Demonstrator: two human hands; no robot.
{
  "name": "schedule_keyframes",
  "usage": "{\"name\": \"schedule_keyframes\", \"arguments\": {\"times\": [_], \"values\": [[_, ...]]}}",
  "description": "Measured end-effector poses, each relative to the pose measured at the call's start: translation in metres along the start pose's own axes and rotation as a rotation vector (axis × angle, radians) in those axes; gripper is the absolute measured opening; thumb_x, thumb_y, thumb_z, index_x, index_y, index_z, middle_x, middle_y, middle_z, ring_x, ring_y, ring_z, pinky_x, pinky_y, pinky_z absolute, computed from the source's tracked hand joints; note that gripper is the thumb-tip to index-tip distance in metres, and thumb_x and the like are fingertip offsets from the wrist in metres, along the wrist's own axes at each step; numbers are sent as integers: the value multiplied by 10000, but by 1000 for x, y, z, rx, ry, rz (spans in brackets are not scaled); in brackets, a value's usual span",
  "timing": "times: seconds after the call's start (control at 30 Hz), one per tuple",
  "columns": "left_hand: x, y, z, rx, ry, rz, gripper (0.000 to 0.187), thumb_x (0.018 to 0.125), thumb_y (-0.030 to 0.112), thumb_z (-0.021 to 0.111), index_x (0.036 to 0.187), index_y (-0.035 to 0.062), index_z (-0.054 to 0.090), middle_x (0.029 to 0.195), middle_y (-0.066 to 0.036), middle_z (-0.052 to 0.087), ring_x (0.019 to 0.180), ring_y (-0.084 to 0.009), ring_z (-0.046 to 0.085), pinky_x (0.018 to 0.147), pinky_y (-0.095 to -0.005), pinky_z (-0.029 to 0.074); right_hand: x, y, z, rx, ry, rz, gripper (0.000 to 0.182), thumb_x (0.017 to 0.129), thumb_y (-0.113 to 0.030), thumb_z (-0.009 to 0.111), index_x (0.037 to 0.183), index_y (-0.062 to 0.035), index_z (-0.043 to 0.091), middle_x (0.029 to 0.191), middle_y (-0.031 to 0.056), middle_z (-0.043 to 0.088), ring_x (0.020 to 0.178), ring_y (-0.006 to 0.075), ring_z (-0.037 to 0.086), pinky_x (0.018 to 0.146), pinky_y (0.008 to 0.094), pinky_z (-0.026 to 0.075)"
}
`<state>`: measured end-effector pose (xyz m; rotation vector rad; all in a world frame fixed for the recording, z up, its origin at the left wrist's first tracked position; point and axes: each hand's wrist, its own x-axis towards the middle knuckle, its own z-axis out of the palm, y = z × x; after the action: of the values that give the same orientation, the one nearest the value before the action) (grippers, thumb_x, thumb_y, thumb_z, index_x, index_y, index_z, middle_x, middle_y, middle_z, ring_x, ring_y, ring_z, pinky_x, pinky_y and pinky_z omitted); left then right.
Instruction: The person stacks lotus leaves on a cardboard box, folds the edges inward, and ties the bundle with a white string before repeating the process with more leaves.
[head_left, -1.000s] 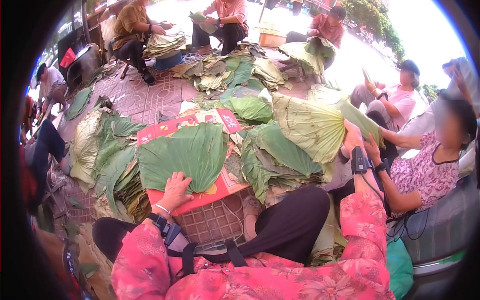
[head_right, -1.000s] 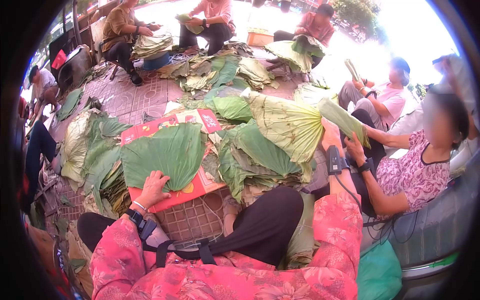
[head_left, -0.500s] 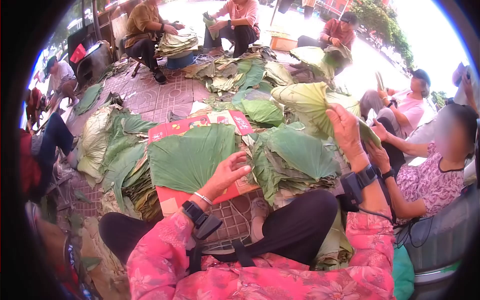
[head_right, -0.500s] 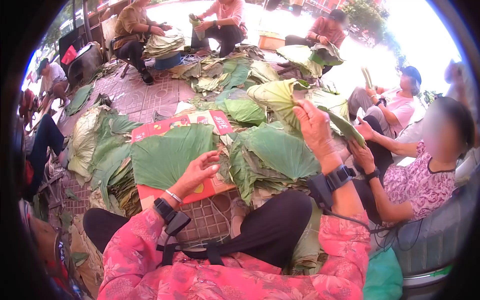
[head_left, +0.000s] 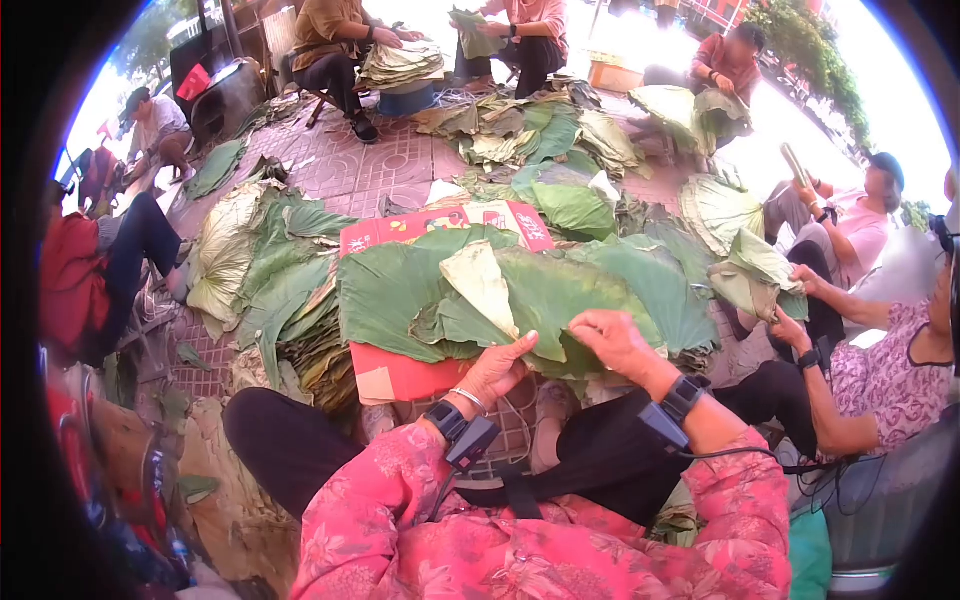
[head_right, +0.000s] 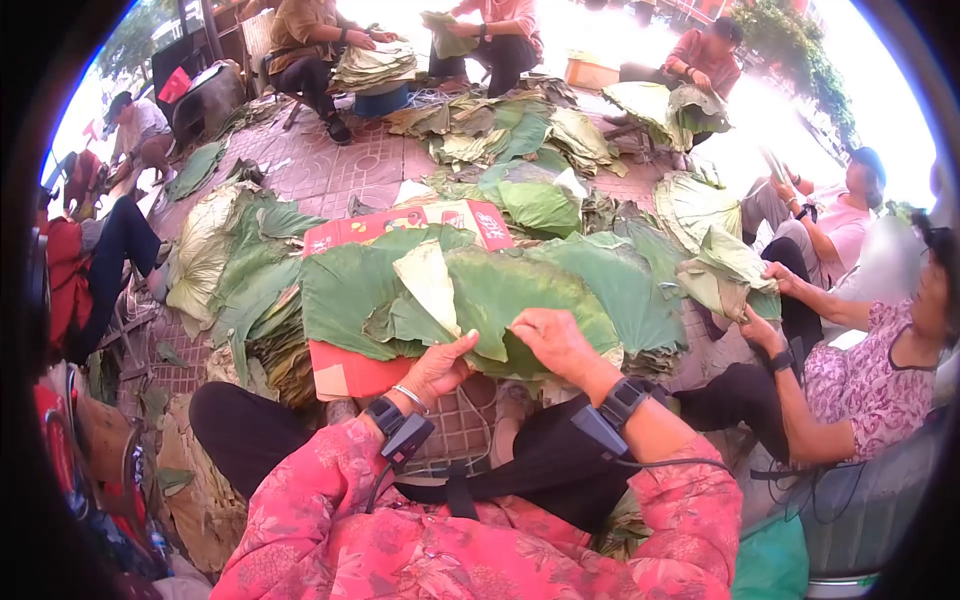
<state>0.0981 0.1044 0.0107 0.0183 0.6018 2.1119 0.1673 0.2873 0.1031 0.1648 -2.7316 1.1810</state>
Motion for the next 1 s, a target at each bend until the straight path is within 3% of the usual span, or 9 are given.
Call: {"name": "schedule_keyframes", "arguments": {"times": [0.2, 0.3, 0.47, 0.57, 0.67, 0.77, 0.87, 0.9, 1.0], "values": [[0, 16, -1, 102, 65, 42, 378, 831, 104, 615, 1179, 51, 475, 1138, -88, 557, 1037, -240, 550, 871, -446, 466, 33, 56, -40, 288, 512, 310, 112, 809, -92, 587, 856, 2, 625, 740, 25, 633, 668, 102, 578, 635, 263, 466], [-1, 15, -3, 148, 72, 108, 381, 852, 182, 598, 1188, 60, 469, 1145, -87, 552, 1033, -245, 550, 866, -454, 465, 30, 60, -51, 460, 448, 312, 175, 817, -83, 592, 965, 10, 597, 828, 19, 633, 738, 85, 572, 695, 249, 470], [3, 8, -6, -98, 62, 66, 398, 854, 241, 601, 1180, 67, 455, 1117, -81, 556, 990, -231, 561, 845, -406, 474, 9, -8, -2, 211, -136, 199, 405, 752, -146, 676, 1104, 5, 547, 959, 73, 620, 833, 131, 580, 759, 272, 473], [-4, 11, -7, -83, 67, 49, 379, 872, 266, 570, 1167, 58, 455, 1115, -94, 556, 993, -245, 562, 846, -429, 475, -5, -16, 16, 48, -256, 41, 465, 737, -171, 694, 1129, 15, 527, 974, 90, 613, 854, 151, 577, 772, 287, 470], [3, 11, -24, -31, 164, 58, 343, 878, 230, 546, 1152, 43, 456, 1109, -105, 556, 995, -252, 562, 847, -440, 476, -8, -4, 20, 186, -278, 287, 425, 765, -192, 672, 1113, 12, 537, 982, 103, 616, 841, 158, 588, 747, 280, 473], [2, 23, -11, -71, 229, 109, 316, 867, 169, 523, 1142, 27, 458, 1101, -114, 558, 990, -261, 563, 852, -440, 476, -12, 1, 19, 331, -253, 627, 447, 838, -368, 589, 1077, 8, 551, 973, 132, 614, 811, 194, 608, 669, 292, 482], [9, 35, 1, -149, 214, 170, 321, 846, 129, 519, 1140, 15, 458, 1102, -119, 557, 988, -271, 563, 861, -437, 471, -29, -10, 26, 901, -243, 1025, 611, 843, -565, 468, 1045, 5, 556, 937, 171, 622, 789, 242, 632, 637, 308, 491], [11, 40, 8, -168, 195, 193, 331, 843, 128, 515, 1146, 6, 456, 1100, -120, 557, 988, -273, 562, 871, -435, 465, -32, -11, 32, 1012, -311, 1094, 743, 814, -665, 385, 1143, -7, 490, 1043, 205, 584, 892, 303, 612, 679, 362, 493], [11, 60, 25, -181, 46, 195, 342, 847, 138, 511, 1154, 1, 452, 1107, -122, 555, 995, -272, 560, 874, -438, 462, -27, -20, 37, 1388, -52, 780, 774, 818, -671, 367, 1263, -37, 363, 1141, 183, 524, 998, 315, 556, 753, 402, 459]]}}
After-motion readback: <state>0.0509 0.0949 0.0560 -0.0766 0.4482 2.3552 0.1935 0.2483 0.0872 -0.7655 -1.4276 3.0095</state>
